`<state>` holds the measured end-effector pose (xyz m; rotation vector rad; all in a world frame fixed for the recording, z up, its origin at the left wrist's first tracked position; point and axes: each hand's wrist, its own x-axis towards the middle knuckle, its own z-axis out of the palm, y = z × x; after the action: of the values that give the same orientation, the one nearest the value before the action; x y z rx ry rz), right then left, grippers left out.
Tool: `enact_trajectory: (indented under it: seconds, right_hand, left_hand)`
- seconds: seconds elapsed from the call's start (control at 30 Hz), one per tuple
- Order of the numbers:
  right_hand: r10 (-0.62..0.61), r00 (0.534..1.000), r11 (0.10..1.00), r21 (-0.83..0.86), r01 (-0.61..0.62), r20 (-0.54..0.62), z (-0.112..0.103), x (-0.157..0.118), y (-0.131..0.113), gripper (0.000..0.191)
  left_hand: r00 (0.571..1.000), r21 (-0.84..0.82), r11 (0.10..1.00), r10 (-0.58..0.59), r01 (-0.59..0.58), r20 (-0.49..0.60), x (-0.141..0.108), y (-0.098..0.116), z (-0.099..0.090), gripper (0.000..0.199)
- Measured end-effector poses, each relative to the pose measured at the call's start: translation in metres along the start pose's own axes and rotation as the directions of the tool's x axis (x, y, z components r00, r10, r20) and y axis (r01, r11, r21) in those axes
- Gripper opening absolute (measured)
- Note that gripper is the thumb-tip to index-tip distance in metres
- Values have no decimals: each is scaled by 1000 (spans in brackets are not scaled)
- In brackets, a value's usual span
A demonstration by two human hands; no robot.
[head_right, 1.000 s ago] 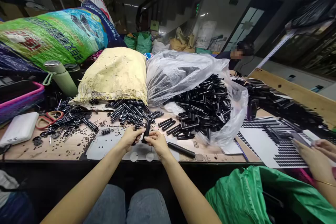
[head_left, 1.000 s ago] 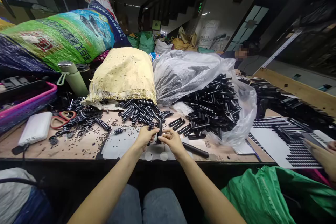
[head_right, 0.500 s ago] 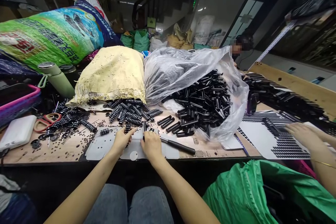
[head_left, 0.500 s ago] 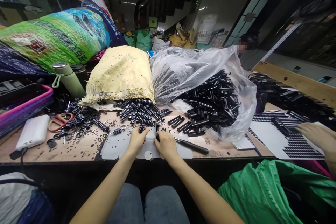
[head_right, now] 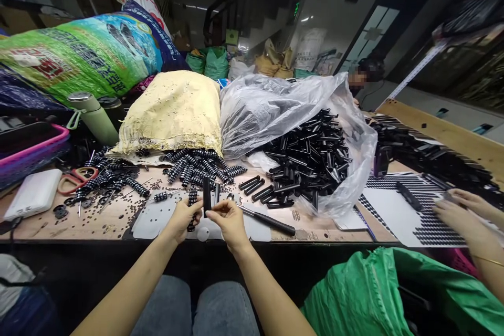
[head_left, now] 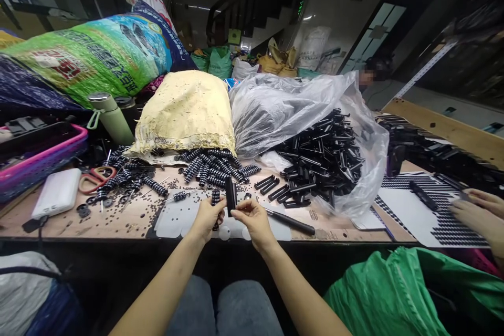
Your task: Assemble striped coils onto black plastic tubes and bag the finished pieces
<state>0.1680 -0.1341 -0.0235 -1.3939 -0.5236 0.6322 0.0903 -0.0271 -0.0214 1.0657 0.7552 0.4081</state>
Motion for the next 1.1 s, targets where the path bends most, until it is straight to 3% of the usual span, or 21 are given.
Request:
enact_trajectory:
  seconds: [0.07,0.2,0.33,0.43,0.47,0.53,0.6,0.67,0.73,0.87,0.93,1.0,1.03,1.1]
  right_hand:
    - [78,996,987,139,-85,53,3,-2,-3,32]
    - [137,985,963,220,-158,109,9,-4,-12,32]
    - [124,986,965,216,-146,112,13,-6,-8,32]
    - [127,984,983,115,-141,124,13,-6,-2,34]
    - [101,986,993,41,-107,130,12,-5,-3,37]
    - [-33,983,978,-197,69,180,8,-3,-10,62]
    - [-190,924,826,-455,333,331,4,0,-22,93]
    - [-233,833,622,-581,525,503,-1,3,-32,104]
    - [-199,801,540,-619,570,564,-5,5,-35,102]
    - [49,773,594,-641,486,632,-9,11,-21,91]
    - [97,805,575,-693,434,585,-8,18,-14,85]
    - [10,882,547,-741,390,471,-6,24,-14,89]
    - [-48,898,551,-738,390,438,-4,26,-16,93]
    - [-151,875,586,-671,454,460,-1,24,-24,99]
  left_hand:
    - [1000,-88,996,-18,20,23,-5,4,3,37]
    - [997,-214,976,-25,40,71,-13,9,2,33]
    - [1000,-327,945,10,0,29,-15,10,-2,30]
    - [999,-309,950,53,-51,-3,-14,9,-6,33]
    - [998,-267,962,58,-58,-11,-14,9,-7,34]
    - [999,-151,987,47,-50,-20,-15,8,-8,37]
    - [1000,-34,999,18,-18,9,-17,7,-9,37]
    - [999,61,998,-8,5,49,-18,6,-10,37]
    - [998,100,995,5,-11,63,-17,4,-13,36]
    - [991,3,992,128,-129,41,-13,1,-23,37]
    - [984,-55,985,168,-165,58,-12,0,-26,35]
    - [982,-74,985,164,-158,89,-12,1,-27,34]
    - [984,-78,986,151,-144,99,-12,1,-27,34]
    - [988,-88,990,115,-107,98,-13,3,-25,39]
